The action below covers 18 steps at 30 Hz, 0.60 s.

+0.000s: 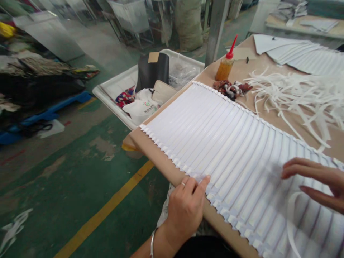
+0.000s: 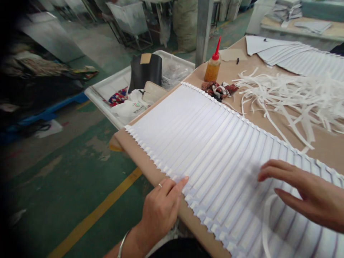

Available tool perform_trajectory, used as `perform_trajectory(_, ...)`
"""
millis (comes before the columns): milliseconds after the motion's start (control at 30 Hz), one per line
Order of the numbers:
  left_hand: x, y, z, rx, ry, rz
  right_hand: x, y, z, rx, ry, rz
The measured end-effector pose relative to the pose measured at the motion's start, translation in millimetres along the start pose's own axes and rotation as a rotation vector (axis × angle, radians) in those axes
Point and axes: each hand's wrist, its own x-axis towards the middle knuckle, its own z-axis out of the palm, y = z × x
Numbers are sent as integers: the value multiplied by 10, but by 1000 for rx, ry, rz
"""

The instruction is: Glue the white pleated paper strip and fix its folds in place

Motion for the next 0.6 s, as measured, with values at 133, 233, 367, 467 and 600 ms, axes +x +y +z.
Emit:
perform_trajectory(133,-115,103,-5,-139,15,-56,-579,124,450,-113,120,-16)
perform_trajectory(233,-183,318,3,-304,16,-101,-507,-41,529,-179,266,-42)
perform_trajectory(367,-106,690,8,-634,28,-132,-208,-740,354,-227,372,-152)
perform_trajectory(467,53,884,-6,-845,-28,-180,-4,-1372,247,-193,321,-299)
perform_trajectory(600,134,871,-55,-1225,-451,-448,171,-1746,222,-197,282,-440)
